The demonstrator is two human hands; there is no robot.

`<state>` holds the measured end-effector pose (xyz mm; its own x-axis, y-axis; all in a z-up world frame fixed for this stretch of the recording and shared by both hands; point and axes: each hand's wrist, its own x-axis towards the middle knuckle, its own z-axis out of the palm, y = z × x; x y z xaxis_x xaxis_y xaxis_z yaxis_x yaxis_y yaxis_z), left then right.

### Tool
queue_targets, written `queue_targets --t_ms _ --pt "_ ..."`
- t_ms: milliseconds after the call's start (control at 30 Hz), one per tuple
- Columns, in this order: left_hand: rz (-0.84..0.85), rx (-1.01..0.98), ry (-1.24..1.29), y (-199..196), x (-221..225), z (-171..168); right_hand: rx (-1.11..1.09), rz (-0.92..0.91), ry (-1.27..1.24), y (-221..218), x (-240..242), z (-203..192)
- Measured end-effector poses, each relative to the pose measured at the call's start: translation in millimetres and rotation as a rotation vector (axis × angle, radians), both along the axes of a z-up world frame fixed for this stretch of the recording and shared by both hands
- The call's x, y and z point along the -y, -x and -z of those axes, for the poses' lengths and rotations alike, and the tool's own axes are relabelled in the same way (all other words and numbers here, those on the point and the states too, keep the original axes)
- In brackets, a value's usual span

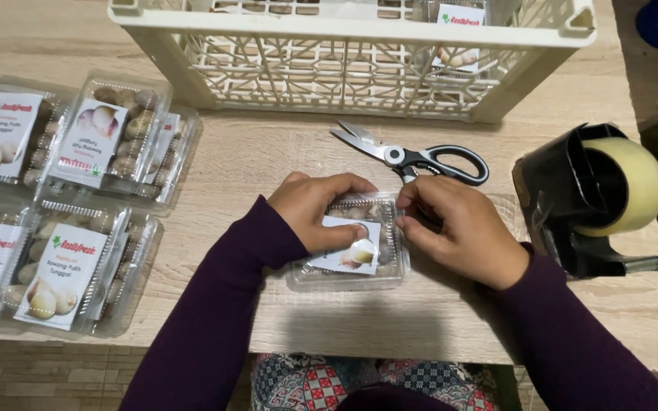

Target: The person packs garlic cloves into small plastic containers, uses scissors to cut and trim labels or tape, and places the filled containers into a white plastic crate.

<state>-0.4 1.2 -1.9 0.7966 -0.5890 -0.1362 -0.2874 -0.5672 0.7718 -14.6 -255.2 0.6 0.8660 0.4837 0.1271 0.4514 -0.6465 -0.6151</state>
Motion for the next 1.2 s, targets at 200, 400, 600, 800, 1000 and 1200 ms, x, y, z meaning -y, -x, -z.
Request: queue_targets --t_ms 200,400,600,800,1000,1200 --pt "0.002 0.029 0.02 1.4 -0.4 -5.5 -0.142 -0.002 -0.225 3.6 -3.1 -4.2" --pt "-0.057 0.078 0.007 6.5 -1.8 -24.6 -0.261 -0.033 -0.473 9.1 -13.4 -1.2" --pt "-0.031 0.093 -0.185 10.2 2.6 -24.2 0.071 -0.08 -0.141 5.4 -15.3 -4.0" --pt "-0.027 0.115 -0.18 12.6 1.4 -29.9 0.152 -0.044 -0.121 6.1 -16.1 -1.2" --pt "-0.033 0.176 -0.131 12.5 -1.2 -25.7 0.09 -0.012 -0.211 7.1 -18.0 0.9" --pt "-0.055 0.231 -0.045 12.2 -4.7 -29.5 -0.088 0.052 -0.469 9.2 -16.8 14.0"
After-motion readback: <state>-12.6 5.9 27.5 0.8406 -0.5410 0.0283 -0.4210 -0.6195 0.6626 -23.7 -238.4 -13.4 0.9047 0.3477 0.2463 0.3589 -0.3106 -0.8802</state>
